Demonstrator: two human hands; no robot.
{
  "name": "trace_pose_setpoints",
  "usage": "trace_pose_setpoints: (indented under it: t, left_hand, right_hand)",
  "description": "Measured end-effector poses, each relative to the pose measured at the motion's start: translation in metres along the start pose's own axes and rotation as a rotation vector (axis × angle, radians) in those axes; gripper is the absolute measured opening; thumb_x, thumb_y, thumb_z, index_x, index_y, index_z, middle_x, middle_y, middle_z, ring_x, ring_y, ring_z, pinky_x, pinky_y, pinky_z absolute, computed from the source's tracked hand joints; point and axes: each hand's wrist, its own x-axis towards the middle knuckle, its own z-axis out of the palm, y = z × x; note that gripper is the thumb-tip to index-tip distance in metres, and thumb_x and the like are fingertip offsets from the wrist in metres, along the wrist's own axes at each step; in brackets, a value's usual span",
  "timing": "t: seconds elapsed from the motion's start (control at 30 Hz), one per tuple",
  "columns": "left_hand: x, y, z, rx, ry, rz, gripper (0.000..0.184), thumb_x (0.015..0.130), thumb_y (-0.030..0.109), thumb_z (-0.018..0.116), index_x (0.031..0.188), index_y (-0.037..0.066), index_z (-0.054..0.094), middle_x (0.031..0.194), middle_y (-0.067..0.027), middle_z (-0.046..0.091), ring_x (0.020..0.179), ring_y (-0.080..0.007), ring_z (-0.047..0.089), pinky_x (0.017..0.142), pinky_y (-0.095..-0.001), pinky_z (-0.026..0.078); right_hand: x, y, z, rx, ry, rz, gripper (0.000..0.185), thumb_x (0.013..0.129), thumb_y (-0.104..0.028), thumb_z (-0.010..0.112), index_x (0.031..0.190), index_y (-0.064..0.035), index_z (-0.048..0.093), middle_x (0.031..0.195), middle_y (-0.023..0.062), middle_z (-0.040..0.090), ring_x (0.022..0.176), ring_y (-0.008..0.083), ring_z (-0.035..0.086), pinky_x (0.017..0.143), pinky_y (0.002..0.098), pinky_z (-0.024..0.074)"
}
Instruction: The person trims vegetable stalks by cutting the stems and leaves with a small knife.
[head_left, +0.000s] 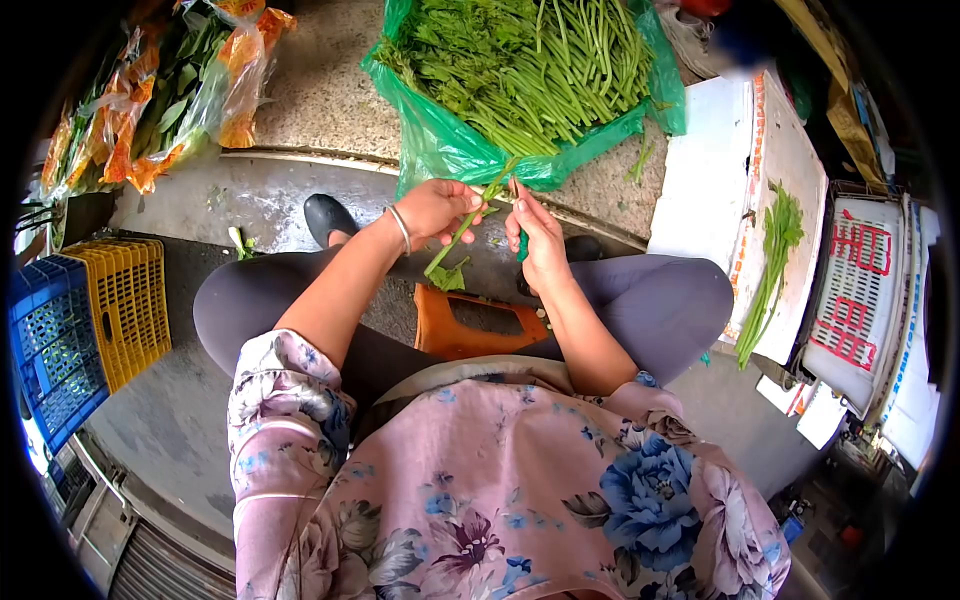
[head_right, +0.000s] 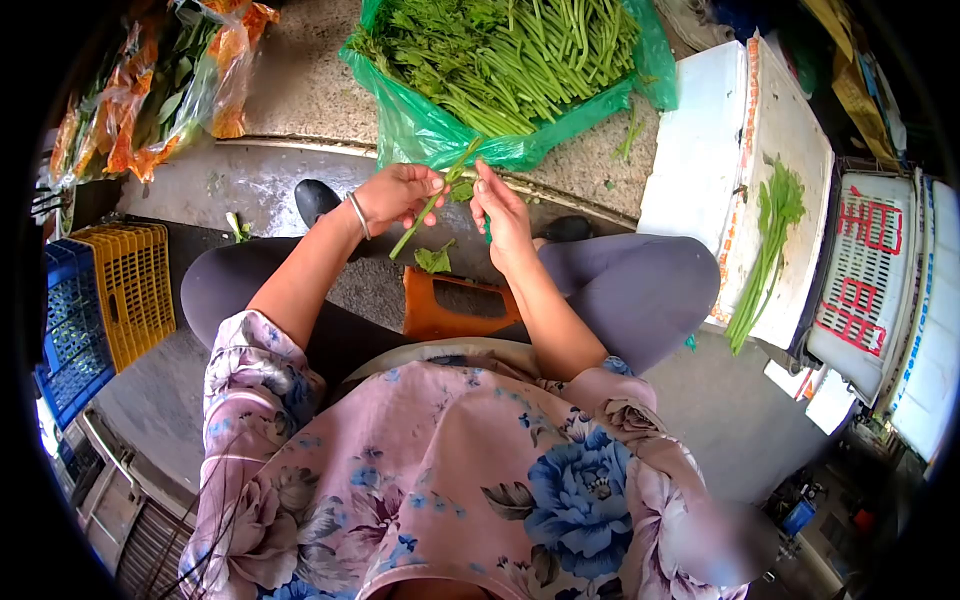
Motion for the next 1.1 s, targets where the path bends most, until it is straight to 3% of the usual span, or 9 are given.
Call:
trace_pose_setpoints:
  t: [0.17, 0.3, 0.33, 0.43, 0.47, 0.6, 0.7, 0.9, 1.1]
  left_hand:
    - [-0.001, 0.0, -0.005, 0.22, -0.084, -0.044, 0.02, 0.087, 0.023, 0.049, 0.09, 0.004, 0.055, 0.075, -0.0005, 0.057, 0.053, -0.0089, 0.056, 0.039, -0.0178, 0.036]
    - [-0.002, 0.005, -0.015, 0.202, -0.12, -0.092, 0.019, 0.088, 0.022, 0.048, 0.092, 0.004, 0.053, 0.078, -0.0017, 0.057, 0.058, -0.0101, 0.058, 0.042, -0.0179, 0.038]
    - [-0.001, 0.006, -0.015, 0.056, -0.04, -0.041, 0.018, 0.088, 0.021, 0.047, 0.093, 0.004, 0.052, 0.08, -0.0027, 0.057, 0.062, -0.0118, 0.059, 0.045, -0.0186, 0.04]
    - [0.002, 0.005, -0.017, -0.245, 0.135, 0.063, 0.017, 0.09, 0.018, 0.043, 0.098, 0.003, 0.046, 0.087, -0.0063, 0.055, 0.076, -0.0188, 0.06, 0.056, -0.0229, 0.047]
    - [0.004, 0.006, -0.016, -0.29, 0.172, 0.079, 0.017, 0.09, 0.017, 0.042, 0.098, 0.003, 0.046, 0.088, -0.0065, 0.055, 0.078, -0.0191, 0.06, 0.057, -0.0229, 0.048]
    - [0.01, 0.007, -0.011, -0.434, 0.236, 0.162, 0.016, 0.091, 0.015, 0.039, 0.096, 0.001, 0.044, 0.089, -0.009, 0.052, 0.079, -0.0225, 0.059, 0.061, -0.0271, 0.051]
    - [0.017, 0.008, -0.011, -0.535, 0.302, 0.202, 0.016, 0.091, 0.014, 0.037, 0.093, -0.002, 0.042, 0.087, -0.0104, 0.05, 0.078, -0.0244, 0.058, 0.062, -0.0291, 0.052]
    - [0.023, 0.006, -0.004, -0.725, 0.534, 0.282, 0.015, 0.09, 0.01, 0.034, 0.089, -0.004, 0.038, 0.083, -0.012, 0.047, 0.072, -0.0256, 0.058, 0.061, -0.0324, 0.054]
    - [0.021, 0.003, 0.015, -0.647, 0.645, 0.392, 0.013, 0.091, 0.011, 0.033, 0.091, -0.002, 0.033, 0.082, -0.0116, 0.046, 0.069, -0.0257, 0.059, 0.06, -0.0329, 0.054]
  right_hand:
    - [0.009, -0.009, -0.005, -0.076, -0.1, 0.06, 0.032, 0.087, -0.028, 0.05, 0.113, -0.01, 0.054, 0.062, -0.0066, 0.039, 0.052, 0.0035, 0.033, 0.047, 0.0168, 0.0263]
    - [0.004, 0.006, -0.029, -0.219, 0.013, 0.333, 0.036, 0.086, -0.033, 0.051, 0.111, -0.0077, 0.053, 0.06, -0.0054, 0.038, 0.048, 0.0041, 0.033, 0.041, 0.0173, 0.0258]
    - [0.005, 0.008, -0.03, -0.369, 0.091, 0.449, 0.037, 0.085, -0.035, 0.052, 0.109, -0.006, 0.053, 0.061, -0.0044, 0.041, 0.046, 0.004, 0.034, 0.039, 0.0171, 0.0254]
    - [-0.001, -0.007, -0.007, -0.436, 0.076, 0.45, 0.041, 0.083, -0.038, 0.055, 0.102, -0.0013, 0.054, 0.065, 0.0005, 0.05, 0.047, 0.004, 0.039, 0.037, 0.0162, 0.0261]
    - [0.0, -0.006, -0.003, -0.392, 0.059, 0.361, 0.046, 0.081, -0.04, 0.057, 0.098, 0.0028, 0.053, 0.072, 0.0063, 0.055, 0.049, 0.0047, 0.044, 0.038, 0.015, 0.0279]
    - [0.0, -0.007, 0.014, -0.182, -0.102, 0.196, 0.048, 0.083, -0.041, 0.053, 0.1, 0.0039, 0.052, 0.072, 0.0075, 0.055, 0.05, 0.0056, 0.045, 0.038, 0.0159, 0.028]
    - [-0.004, -0.007, 0.019, -0.086, -0.043, 0.172, 0.052, 0.084, -0.045, 0.048, 0.104, 0.0035, 0.052, 0.072, 0.0068, 0.055, 0.05, 0.0052, 0.044, 0.038, 0.0166, 0.0285]
    - [-0.023, 0.009, 0.03, 0.529, -0.075, 0.391, 0.053, 0.084, -0.044, 0.049, 0.118, -0.005, 0.039, 0.066, -0.0011, 0.045, 0.049, 0.0082, 0.038, 0.044, 0.0216, 0.0295]
    - [-0.014, 0.02, 0.028, 0.548, 0.039, 0.423, 0.039, 0.083, -0.043, 0.051, 0.11, -0.0168, 0.043, 0.056, -0.0063, 0.036, 0.047, 0.0072, 0.033, 0.043, 0.0213, 0.0268]
